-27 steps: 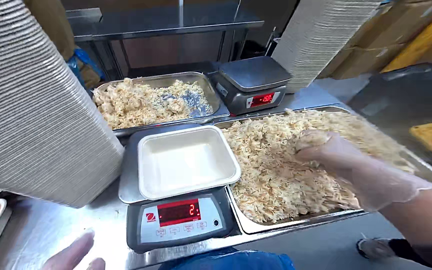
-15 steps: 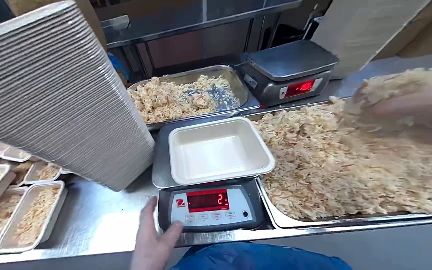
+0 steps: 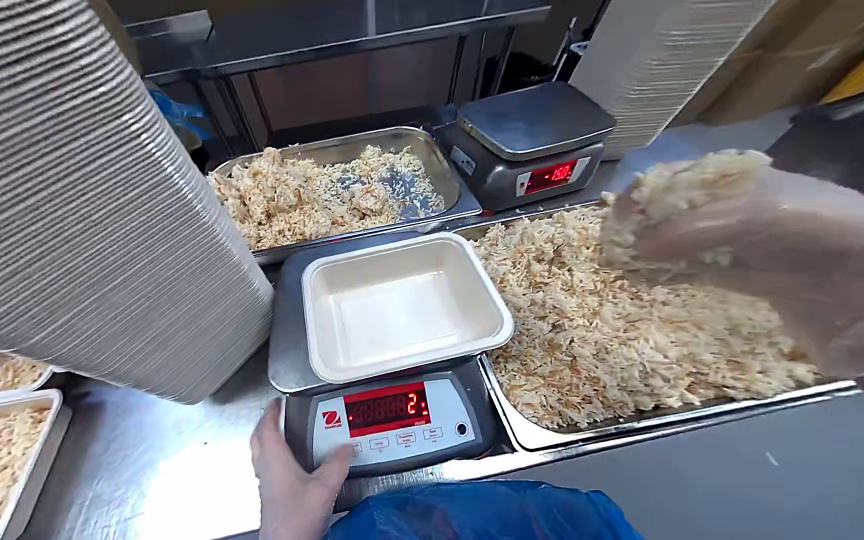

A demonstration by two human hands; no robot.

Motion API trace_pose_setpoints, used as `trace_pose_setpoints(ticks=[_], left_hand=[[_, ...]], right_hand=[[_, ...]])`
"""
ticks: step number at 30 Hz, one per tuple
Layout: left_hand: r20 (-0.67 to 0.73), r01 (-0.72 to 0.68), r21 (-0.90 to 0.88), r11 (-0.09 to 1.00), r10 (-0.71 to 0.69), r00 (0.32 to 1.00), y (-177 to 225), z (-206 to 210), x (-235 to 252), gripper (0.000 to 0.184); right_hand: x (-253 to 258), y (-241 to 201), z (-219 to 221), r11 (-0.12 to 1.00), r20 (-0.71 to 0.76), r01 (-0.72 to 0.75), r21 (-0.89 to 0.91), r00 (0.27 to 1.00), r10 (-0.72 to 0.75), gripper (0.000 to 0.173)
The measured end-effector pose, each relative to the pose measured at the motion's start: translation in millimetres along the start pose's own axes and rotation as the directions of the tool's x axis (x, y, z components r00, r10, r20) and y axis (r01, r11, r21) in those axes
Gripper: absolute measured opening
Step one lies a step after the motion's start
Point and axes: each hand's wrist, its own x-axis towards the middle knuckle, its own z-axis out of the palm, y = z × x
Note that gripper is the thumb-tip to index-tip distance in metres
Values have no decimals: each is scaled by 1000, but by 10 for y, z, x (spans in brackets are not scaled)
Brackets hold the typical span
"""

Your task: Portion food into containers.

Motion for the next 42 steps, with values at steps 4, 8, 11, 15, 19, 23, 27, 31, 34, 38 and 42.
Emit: trace_pose_setpoints(ticks=[4,8,11,15,19,23,27,31,34,38,42], left_hand=[[-151,-461,166,872,484,862,476,-369,200,88],[144,-66,89,994,53,988,1022,-212,631,67],[270,121,-90,989,-93,958,1113,49,873,37],[279,139,-164,977,-90,956,1108,26,929,39],[263,108,-160,981,-63,963,1086,45,911,42],[236,77,-180,981,-33,971,1062,85,903,36],[247,111,-151,982,-71,966,1064,86,903,38],[255,136,-130,982,-100,962,1107,79,891,39],[268,142,-147,979,-99,958,1101,60,903,38],[263,150,-161,976,-104,959,1080,69,891,39],[253,138,-191,972,-87,964,1077,82,890,39]], right_hand=[[129,-584,549,987,170,40,-154,985,-13,24],[366,-737,1362,880,374,97,-465,922,96,26],[506,-618,1767,662,419,117,-740,850,319,52],[451,-694,1751,452,481,326,-830,829,285,56],[413,-459,1840,298,586,540,-787,805,89,15],[490,-467,1984,396,617,539,-743,781,96,10],[579,-319,2140,404,616,550,-731,787,44,14],[666,-377,2160,393,618,542,-743,780,93,19],[687,-636,1879,501,593,437,-747,778,206,47],[565,-711,1700,390,515,387,-836,799,310,32],[500,-396,1799,292,538,476,-830,821,191,17]])
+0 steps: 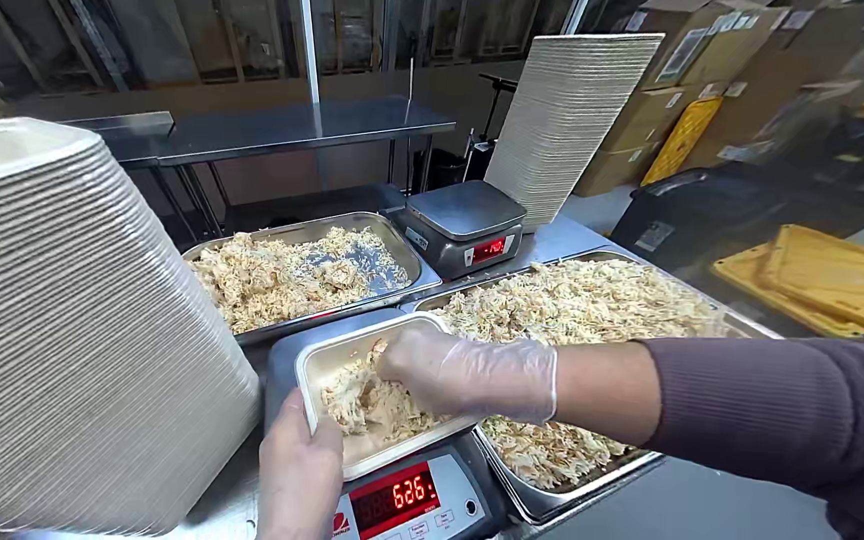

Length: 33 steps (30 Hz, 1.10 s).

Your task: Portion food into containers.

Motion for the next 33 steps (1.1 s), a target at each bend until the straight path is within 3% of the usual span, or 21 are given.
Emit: trace_pose_setpoints(ticks=[4,7,11,13,17,20,22,26,28,30,33], left_hand=[[11,12,0,1000,-12,1000,14,-6,1,38],[11,24,-24,999,-23,1000,29,-23,20,38],[14,18,-6,1000,-18,1000,14,-29,12,35],[25,19,1,1000,-19,999,9,-27,15,36],[20,13,6,1000,-13,1000,-18,-35,20,34],[24,24,-3,1000,-24,999,13,-55,20,33],[27,44,-16,999,-43,999,10,-56,14,36],[22,27,-6,1000,-27,999,-2,-47,13,37],[24,27,-13,1000,-27,999,9,-48,-3,37],[58,54,9,998,-54,997,37,-86,-18,38],[122,85,-27,996,-81,989,51,-222,-113,44]], right_hand=[[49,23,-106,1000,84,3,-8,997,-2,19],[-16,62,-480,991,187,-93,94,980,74,39],[6,-232,-206,982,58,-24,187,998,13,17],[137,-310,-90,990,40,14,139,999,-19,8],[260,-387,21,997,0,60,49,998,-60,9],[188,-304,-326,987,102,12,158,994,-29,18],[110,-280,-523,989,141,-44,140,990,24,20],[118,-289,-171,984,26,-16,178,1000,11,14],[110,-214,-203,978,35,1,210,999,-9,14],[7,-96,-368,936,29,-42,348,999,34,14],[-283,187,-533,736,-78,-78,672,981,176,7]])
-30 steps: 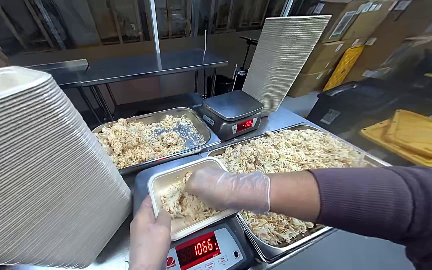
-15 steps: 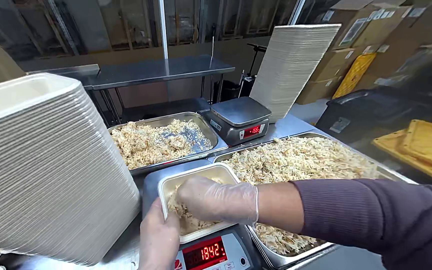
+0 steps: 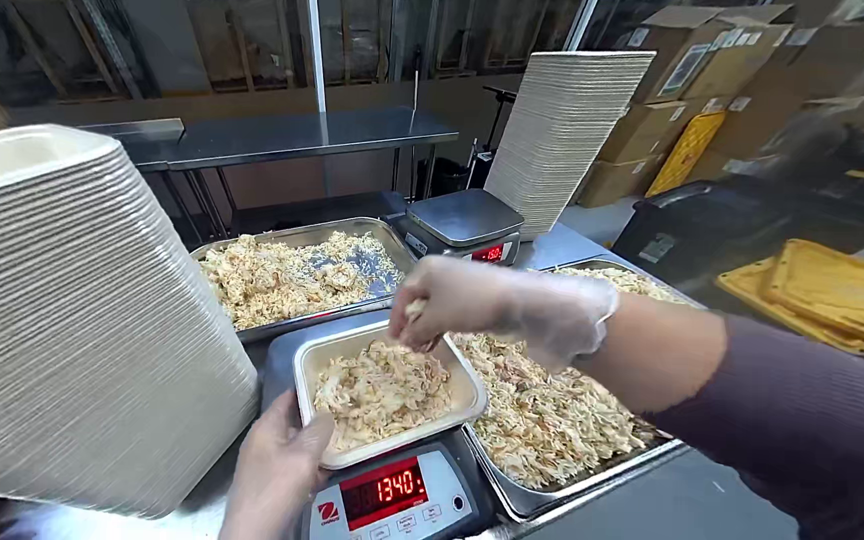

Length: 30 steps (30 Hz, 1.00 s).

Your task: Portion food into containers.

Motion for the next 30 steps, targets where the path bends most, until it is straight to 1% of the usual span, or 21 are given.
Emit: trace_pose_setpoints(ticks=[2,3,5,7,8,10,12,14,17,22,24,26,27,28,29,30], left_hand=[[-12,-63,-33,997,63,998,-58,-167,-108,50],[-53,-114,-45,993,111,992,-83,-265,-178,49],[-144,-201,-72,977,190,971,-129,-485,-355,41],[-180,-240,-88,967,221,958,-106,-657,-529,33],[-188,-241,-87,967,222,957,-70,-708,-597,32],[-211,-246,-86,965,224,951,6,-713,-677,33],[-229,-268,-92,959,241,943,45,-661,-698,31],[-228,-287,-88,954,261,938,48,-612,-685,31],[-212,-286,-88,954,262,941,50,-562,-673,31],[-212,-291,-81,953,269,940,53,-540,-646,32],[-207,-292,-107,951,266,942,35,-503,-623,31],[-189,-284,-135,949,257,948,34,-448,-589,30],[-176,-283,-141,949,257,950,41,-425,-572,30],[-170,-280,-138,950,256,952,54,-405,-568,30],[-169,-273,-133,953,249,954,62,-399,-578,29],[-165,-262,-125,957,241,957,59,-421,-593,29]], right_hand=[[-129,231,-156,965,-77,6,262,997,15,8],[-186,361,-223,935,-115,20,353,993,22,12],[-309,632,-338,889,-196,72,453,980,20,17],[-481,931,-458,871,-269,103,479,963,34,21],[-577,1066,-523,867,-296,103,488,954,53,21],[-743,1309,-637,864,-323,82,497,941,97,23],[-863,1481,-698,847,-337,72,526,933,130,27],[-940,1542,-719,817,-351,66,573,921,171,32],[-984,1549,-750,806,-358,22,591,903,238,28],[-972,1490,-764,791,-350,21,611,904,246,25],[-884,1297,-699,840,-327,21,542,926,189,20],[-687,927,-517,921,-273,28,388,958,86,13],[-556,698,-391,966,-212,23,258,977,33,9],[-395,492,-251,998,-120,19,66,993,-11,12],[-228,306,-104,988,-4,10,-156,1000,-10,24],[-77,165,23,946,115,19,-324,993,19,37]])
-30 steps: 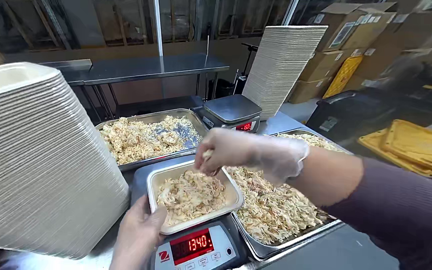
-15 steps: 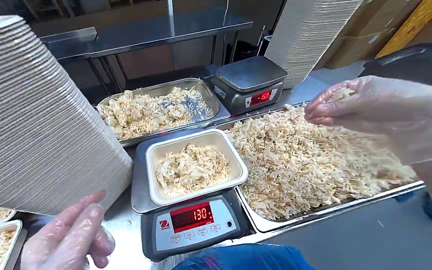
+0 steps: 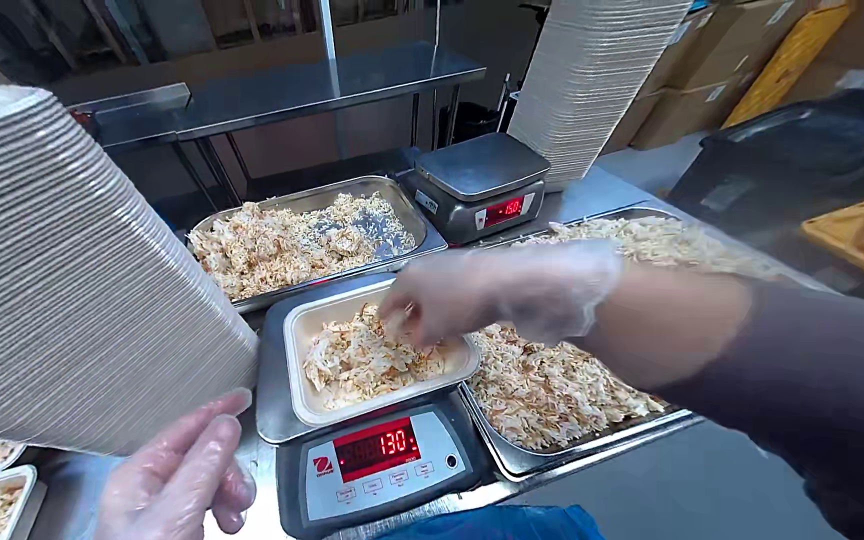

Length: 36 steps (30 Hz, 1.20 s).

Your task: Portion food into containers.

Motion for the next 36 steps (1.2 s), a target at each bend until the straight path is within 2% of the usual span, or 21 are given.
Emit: trace_pose_setpoints(ticks=[1,2,6,8,9,11,13,14,18,20,22,23,25,27,29,30,31,33,34,36], left_hand=[[8,9,19,1000,-10,1000,1,-51,-10,29],[15,14,36,999,-14,1000,-10,-120,-18,30],[-31,24,32,999,-23,999,-125,-389,-68,30],[-46,-8,29,1000,9,999,-145,-506,-113,32],[-46,-21,29,999,23,999,-152,-551,-138,32],[-53,-27,30,999,29,998,-147,-564,-167,33],[-49,-21,42,999,23,999,-107,-502,-149,33],[-52,-14,55,998,17,999,-86,-449,-148,32],[-29,-35,71,997,37,999,-41,-273,-130,33],[-36,-25,66,997,27,999,-50,-206,-134,34],[-53,-20,65,998,24,998,-61,-161,-141,34],[-58,-21,66,998,25,998,-65,-139,-140,34],[-66,-27,71,997,32,997,-59,-86,-149,34],[-65,-36,74,997,41,997,-49,-39,-156,33],[-58,-33,64,997,36,998,-27,23,-164,32],[-51,-33,53,998,36,998,-24,49,-168,32],[-49,-32,46,998,35,998,-27,65,-181,32],[-43,-27,48,998,29,999,-24,47,-215,32],[-41,-30,52,998,32,999,-29,13,-231,31],[-60,-9,60,998,12,998,-45,-59,-268,32]], right_hand=[[84,-123,13,996,82,3,-89,997,4,47],[86,-187,-21,995,98,18,-97,995,-8,51],[-149,67,-300,998,-38,61,-25,997,-62,37],[-298,385,-280,999,-104,-20,-45,994,15,29],[-352,555,-136,991,-115,-115,-66,988,107,29],[-357,951,425,939,-28,-291,-181,956,291,34],[-345,1213,927,897,-24,-311,-314,947,319,21],[-345,1246,991,895,-39,-312,-319,948,316,18],[-458,1398,771,941,-159,-303,-148,947,280,9],[-546,1561,689,940,-181,-329,-88,933,310,7],[-610,1675,602,921,-159,-372,119,908,387,4],[-640,1674,509,890,-163,-358,281,896,412,4],[-692,1488,248,814,-193,-228,535,905,380,8],[-673,1174,21,799,-276,-41,600,927,255,11],[-553,785,-96,858,-314,119,499,948,51,9],[-451,590,-118,905,-256,155,397,965,-53,12],[-323,412,-119,948,-137,160,276,983,-126,21],[-96,136,-103,985,60,137,104,988,-144,35],[-35,65,-119,989,75,127,75,988,-133,37],[19,5,-180,992,30,97,79,995,-99,27]])
